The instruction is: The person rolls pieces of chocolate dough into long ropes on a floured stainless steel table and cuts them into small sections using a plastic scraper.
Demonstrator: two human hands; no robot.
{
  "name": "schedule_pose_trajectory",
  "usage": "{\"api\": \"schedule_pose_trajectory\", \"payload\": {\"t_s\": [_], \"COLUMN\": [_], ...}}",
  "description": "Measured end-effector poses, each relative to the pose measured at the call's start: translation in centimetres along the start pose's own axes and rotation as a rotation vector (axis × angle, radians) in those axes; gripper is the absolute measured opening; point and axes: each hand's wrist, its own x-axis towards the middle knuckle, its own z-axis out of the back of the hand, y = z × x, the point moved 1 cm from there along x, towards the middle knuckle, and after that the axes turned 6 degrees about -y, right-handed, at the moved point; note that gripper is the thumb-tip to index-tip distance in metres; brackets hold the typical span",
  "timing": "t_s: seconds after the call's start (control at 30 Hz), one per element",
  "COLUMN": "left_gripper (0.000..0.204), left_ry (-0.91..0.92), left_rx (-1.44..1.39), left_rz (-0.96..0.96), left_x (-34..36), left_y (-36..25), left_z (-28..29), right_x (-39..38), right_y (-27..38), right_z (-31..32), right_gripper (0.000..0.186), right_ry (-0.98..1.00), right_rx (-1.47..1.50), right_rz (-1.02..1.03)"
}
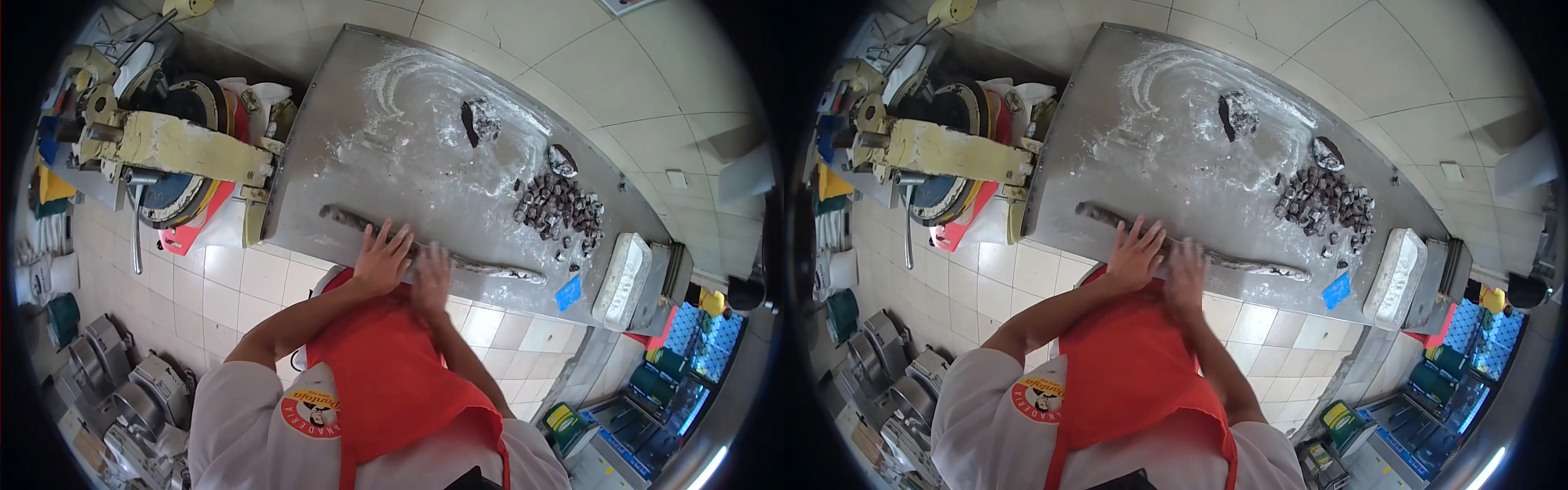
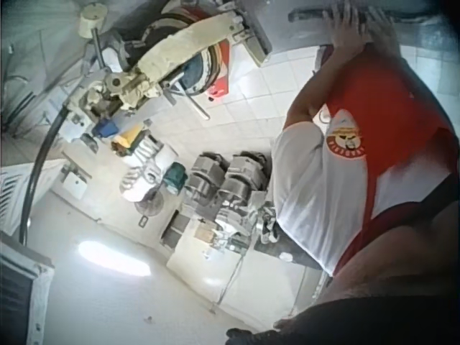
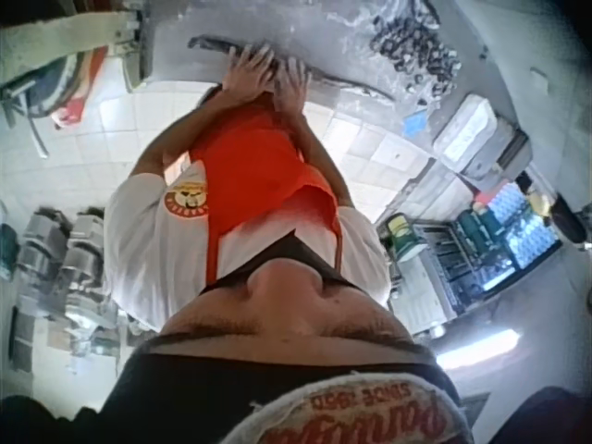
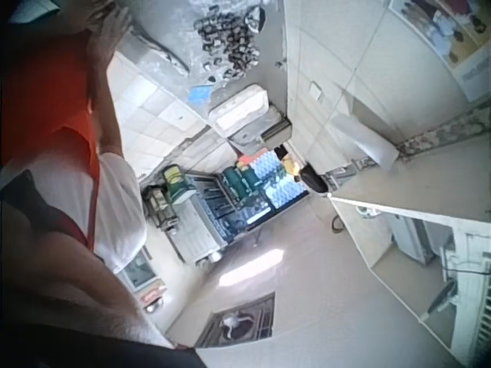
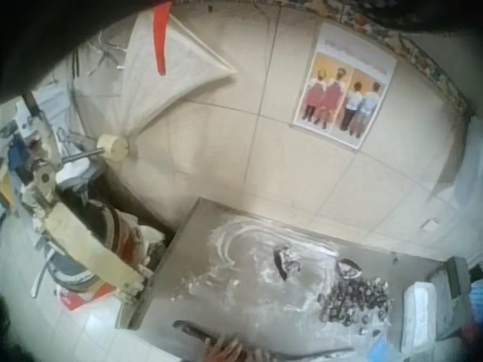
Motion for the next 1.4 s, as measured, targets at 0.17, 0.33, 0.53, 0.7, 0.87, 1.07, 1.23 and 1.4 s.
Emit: {"api": "schedule_pose_trajectory", "payload": {"t_s": [0.17,0.33,0.53,0.7,0.87,1.07,1.23,1.4], "left_gripper": [0.064,0.077,0.078,0.073,0.072,0.044,0.047,0.071], "left_ry": [-0.062,-0.222,-0.088,-0.304,-0.013,0.118,0.133,0.079], "left_rx": [0.083,0.234,0.103,0.006,0.232,-0.179,-0.147,-0.051], "left_rz": [0.138,0.333,0.278,0.172,0.231,-0.296,-0.348,-0.326], "left_x": [5.7,14.6,3.1,-6.3,-2.4,3.5,6.2,4.5], "left_y": [5.5,12.2,12.3,13.1,11.2,0.0,-6.8,-12.3], "left_z": [0.6,3.0,4.1,1.9,5.0,-2.4,-5.7,-5.4], "right_x": [7.4,19.1,10.6,2.8,1.4,-3.8,-1.8,-4.7], "right_y": [4.4,1.4,3.4,7.2,-2.7,-14.7,-17.2,-18.1], "right_z": [-3.0,-2.4,-3.3,-0.9,-0.5,0.8,6.6,5.0], "right_gripper": [0.059,0.064,0.055,0.058,0.053,0.042,0.042,0.052], "right_ry": [-0.015,-0.173,-0.054,-0.047,-0.138,-0.105,-0.025,-0.136], "right_rx": [-0.162,-0.304,-0.141,-0.061,-0.061,-0.184,-0.114,-0.103], "right_rz": [-0.108,-0.199,-0.052,-0.015,-0.054,0.017,-0.045,0.135]}}
